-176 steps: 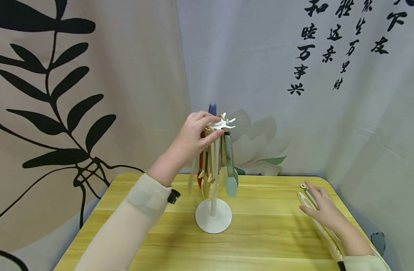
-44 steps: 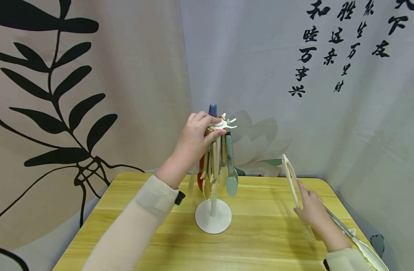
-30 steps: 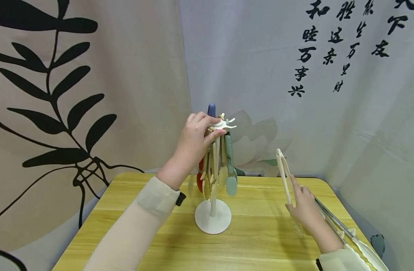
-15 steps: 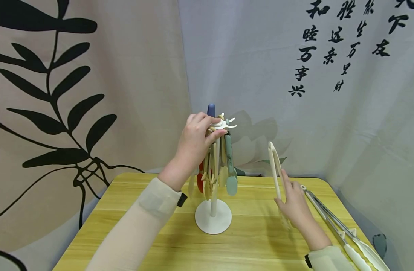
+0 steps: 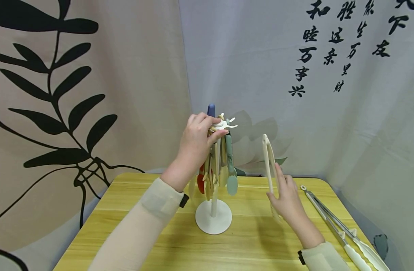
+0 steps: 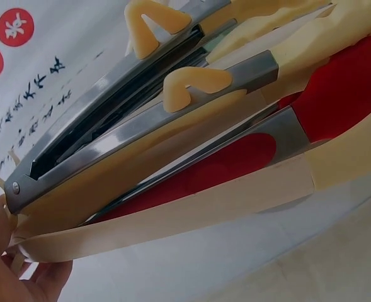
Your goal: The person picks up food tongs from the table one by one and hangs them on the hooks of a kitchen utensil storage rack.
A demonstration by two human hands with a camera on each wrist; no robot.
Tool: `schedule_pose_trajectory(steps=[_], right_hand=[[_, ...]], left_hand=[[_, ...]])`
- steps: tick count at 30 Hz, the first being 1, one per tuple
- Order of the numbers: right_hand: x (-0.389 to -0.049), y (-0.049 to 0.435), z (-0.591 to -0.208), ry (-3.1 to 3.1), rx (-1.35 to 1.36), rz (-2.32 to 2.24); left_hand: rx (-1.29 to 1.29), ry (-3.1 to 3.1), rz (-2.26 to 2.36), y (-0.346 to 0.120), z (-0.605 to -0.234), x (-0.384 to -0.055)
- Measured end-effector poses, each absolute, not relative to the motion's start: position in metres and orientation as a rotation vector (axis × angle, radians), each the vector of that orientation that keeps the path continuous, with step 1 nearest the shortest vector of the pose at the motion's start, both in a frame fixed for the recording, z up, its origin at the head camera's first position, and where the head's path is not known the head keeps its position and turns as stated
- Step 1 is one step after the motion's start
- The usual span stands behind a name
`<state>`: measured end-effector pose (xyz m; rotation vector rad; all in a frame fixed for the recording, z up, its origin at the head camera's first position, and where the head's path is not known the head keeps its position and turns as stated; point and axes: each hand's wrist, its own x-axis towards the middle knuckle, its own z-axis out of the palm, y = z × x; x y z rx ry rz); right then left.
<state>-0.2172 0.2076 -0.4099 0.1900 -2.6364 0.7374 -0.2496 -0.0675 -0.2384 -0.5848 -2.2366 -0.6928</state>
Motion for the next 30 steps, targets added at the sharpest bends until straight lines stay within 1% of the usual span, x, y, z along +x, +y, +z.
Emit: schedule_pose_trajectory(steps=[30], right_hand=[[-0.219,0.174,-0.38,-2.47,0.253,0.798]], left_hand=[[-0.545,-2.161,-0.622,-0.059,-0.24,-0.248]])
